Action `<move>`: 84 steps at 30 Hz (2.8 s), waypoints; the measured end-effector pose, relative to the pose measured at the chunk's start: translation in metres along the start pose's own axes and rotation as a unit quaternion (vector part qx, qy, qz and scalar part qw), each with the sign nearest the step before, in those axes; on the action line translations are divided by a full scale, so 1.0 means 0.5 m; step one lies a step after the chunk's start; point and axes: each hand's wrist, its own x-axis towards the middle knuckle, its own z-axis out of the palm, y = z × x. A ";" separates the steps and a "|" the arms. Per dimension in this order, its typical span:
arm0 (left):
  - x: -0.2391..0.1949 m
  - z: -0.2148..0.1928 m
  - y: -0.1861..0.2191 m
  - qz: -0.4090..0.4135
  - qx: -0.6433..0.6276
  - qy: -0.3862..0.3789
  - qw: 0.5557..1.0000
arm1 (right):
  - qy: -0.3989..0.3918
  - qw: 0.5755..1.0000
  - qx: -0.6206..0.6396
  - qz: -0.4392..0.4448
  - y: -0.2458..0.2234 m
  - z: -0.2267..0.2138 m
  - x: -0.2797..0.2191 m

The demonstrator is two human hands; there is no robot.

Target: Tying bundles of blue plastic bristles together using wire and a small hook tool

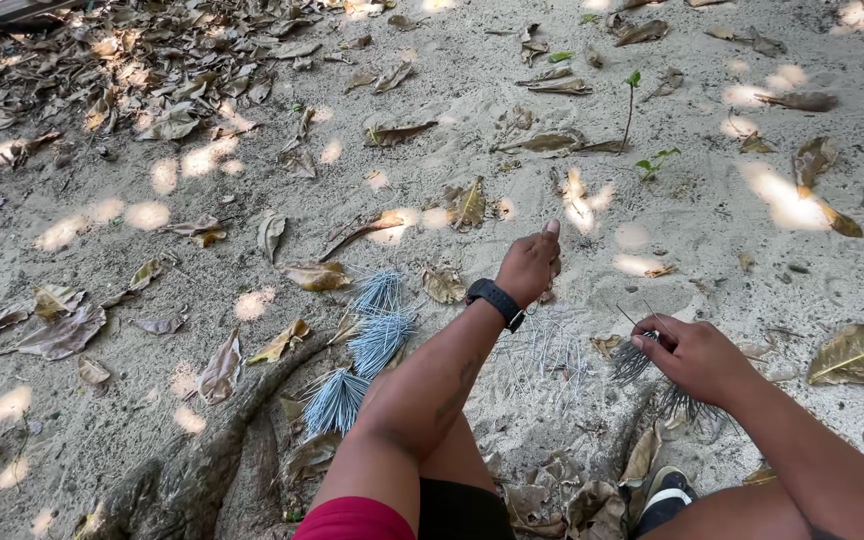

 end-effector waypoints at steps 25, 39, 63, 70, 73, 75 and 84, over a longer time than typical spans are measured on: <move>0.056 -0.033 -0.052 -0.035 -0.414 0.023 0.909 | 0.030 0.998 0.017 -0.043 -0.002 0.059 0.032; -0.003 0.042 -0.141 -0.213 -0.126 -0.077 0.966 | 0.094 0.973 0.208 -0.040 -0.099 -0.019 -0.029; 0.129 0.242 -0.698 -0.251 0.614 -0.439 0.606 | 0.199 0.912 0.335 -0.131 0.001 -0.028 -0.025; 0.038 0.240 -0.696 -0.193 0.562 -0.225 0.772 | 0.235 0.919 0.279 -0.149 0.031 -0.017 0.023; 0.021 0.235 -0.803 -0.205 0.563 -0.160 0.784 | 0.259 0.915 0.265 -0.160 0.034 -0.004 0.031; 0.021 0.216 -0.834 -0.178 0.587 -0.138 0.777 | 0.256 0.903 0.287 -0.193 0.030 -0.009 0.030; 0.115 0.081 -0.648 0.098 0.537 -0.026 0.837 | 0.245 0.943 0.197 -0.106 0.014 -0.038 0.000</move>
